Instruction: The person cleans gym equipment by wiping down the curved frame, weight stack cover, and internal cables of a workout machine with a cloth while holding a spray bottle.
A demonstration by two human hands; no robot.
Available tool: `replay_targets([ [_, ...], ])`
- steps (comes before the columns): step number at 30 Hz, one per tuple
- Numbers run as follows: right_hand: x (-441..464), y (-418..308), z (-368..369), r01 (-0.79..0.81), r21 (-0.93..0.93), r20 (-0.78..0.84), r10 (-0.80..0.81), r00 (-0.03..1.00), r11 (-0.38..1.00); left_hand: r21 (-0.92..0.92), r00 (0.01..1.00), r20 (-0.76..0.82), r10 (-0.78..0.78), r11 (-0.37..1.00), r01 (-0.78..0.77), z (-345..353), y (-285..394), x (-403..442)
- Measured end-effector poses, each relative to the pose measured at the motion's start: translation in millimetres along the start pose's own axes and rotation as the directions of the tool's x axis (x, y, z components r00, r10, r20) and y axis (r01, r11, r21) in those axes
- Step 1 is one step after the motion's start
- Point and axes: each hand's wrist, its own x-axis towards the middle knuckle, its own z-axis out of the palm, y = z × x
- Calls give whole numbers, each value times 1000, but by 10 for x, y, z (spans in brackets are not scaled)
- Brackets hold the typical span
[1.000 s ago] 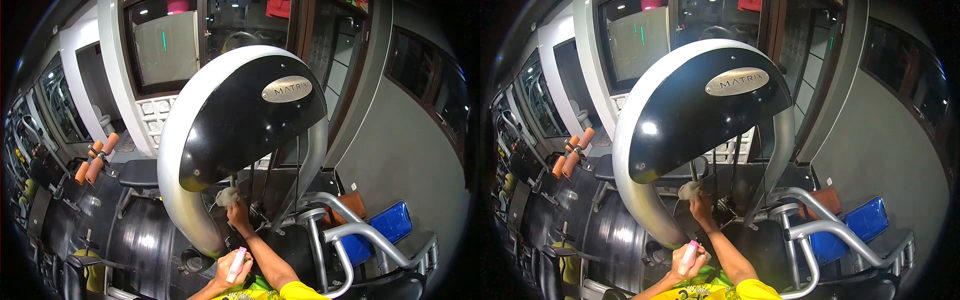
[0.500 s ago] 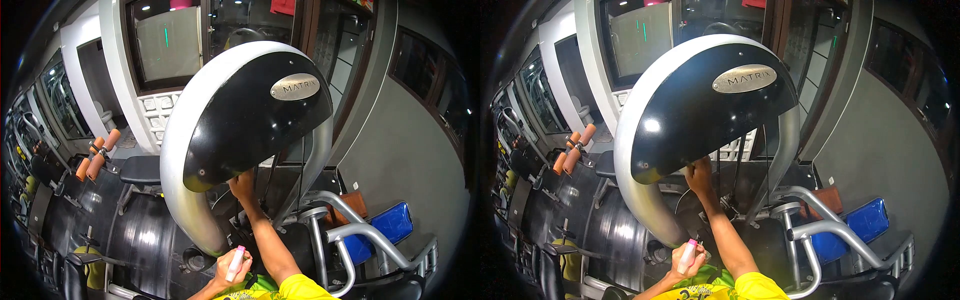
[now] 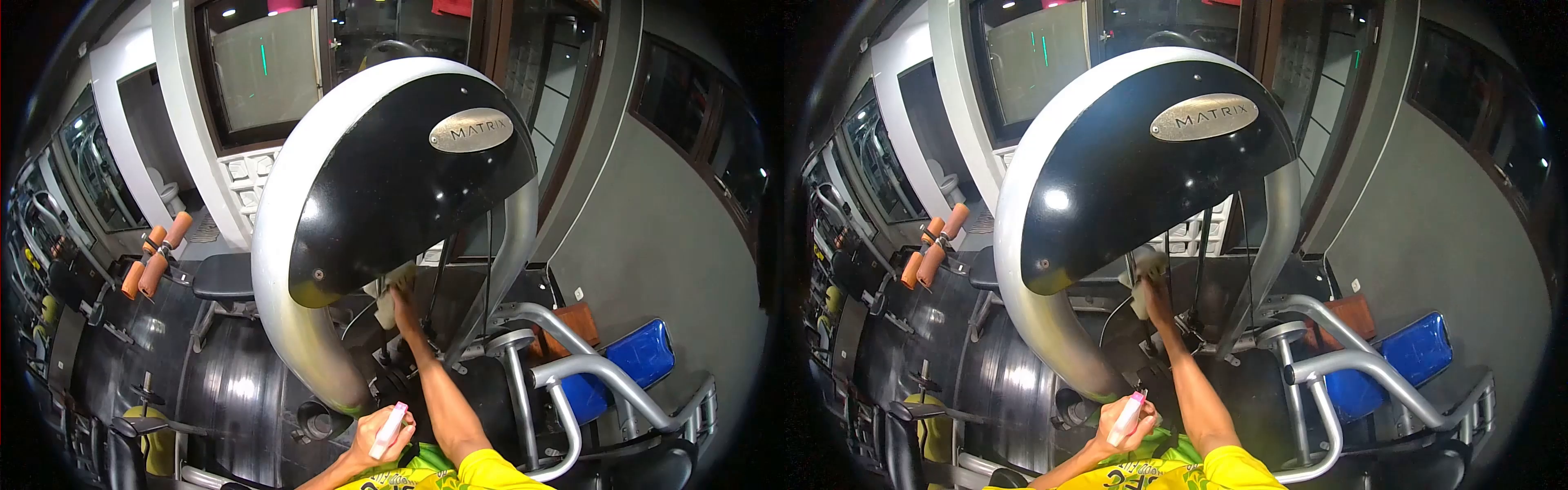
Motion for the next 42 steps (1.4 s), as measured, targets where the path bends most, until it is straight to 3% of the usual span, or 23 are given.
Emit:
replay_targets([
  [1,125,-450,-93,-147,86,154,133,979,985,21,1000,6,13,1000,-13,3,-7,-13],
  [3,571,8,66,51,116,-31,-47,998,992,44,1000,10,28,999,-28,2,-2,-30],
  [5,739,-638,1,-310,454,200,243,949,835,50,999,36,34,998,-36,-4,21,-36],
  [6,871,-746,-2,-309,455,202,242,949,835,52,999,34,35,998,-37,-4,37,-40],
  [8,1057,-872,-1,-522,619,432,300,850,587,4,999,11,-45,999,45,-8,60,-40],
  [11,1027,-866,-3,-523,584,452,287,845,621,-33,993,-2,-118,992,118,-9,43,-48],
  [15,957,-839,7,-538,519,494,281,823,665,-5,995,-15,-96,995,96,-20,16,-20],
  [17,913,-878,-77,-539,295,646,251,721,789,22,999,-2,-53,998,53,-32,28,4],
  [21,777,-674,-31,-551,316,662,236,711,773,25,996,23,-86,996,86,-30,16,-32],
  [23,763,-245,27,-662,361,735,237,636,656,-3,991,22,-129,992,129,-32,19,-46],
  [24,723,-190,5,-610,411,789,71,611,677,-3,991,26,-129,992,130,-31,24,-48],
  [25,643,5,40,-609,412,788,70,611,677,-3,994,19,-112,994,112,-37,29,-45],
  [27,434,465,181,-296,363,389,145,910,883,-1,996,8,-93,996,93,-37,25,-40],
  [28,270,322,186,-170,378,243,80,967,910,4,997,-4,-75,997,75,-32,7,-47],
  [30,-60,488,104,-116,18,58,115,992,993,9,999,-12,-53,999,53,-15,-31,-51],
  [31,-209,683,41,-115,-126,110,129,986,985,7,999,-23,-38,999,38,-7,-50,-52],
  [32,-382,1397,133,516,-587,79,-590,803,624,3,999,-34,-22,1000,22,8,-68,-43],
  [33,-578,948,81,233,-322,-82,-272,959,918,-3,999,-31,-18,1000,18,26,-85,-29],
  [35,-865,1014,61,-67,-304,-39,58,998,950,-62,994,-13,-111,992,110,61,-98,-44],
  [39,-843,776,46,-173,-305,-17,176,984,936,-134,988,-1,-157,979,155,78,-21,-1],
  [41,-725,742,72,36,-257,-84,-59,995,966,-70,997,1,-77,995,77,36,-56,80],
  [42,-687,378,4,85,-122,-81,-95,992,989,-5,1000,4,3,1000,-3,25,-68,108],
])
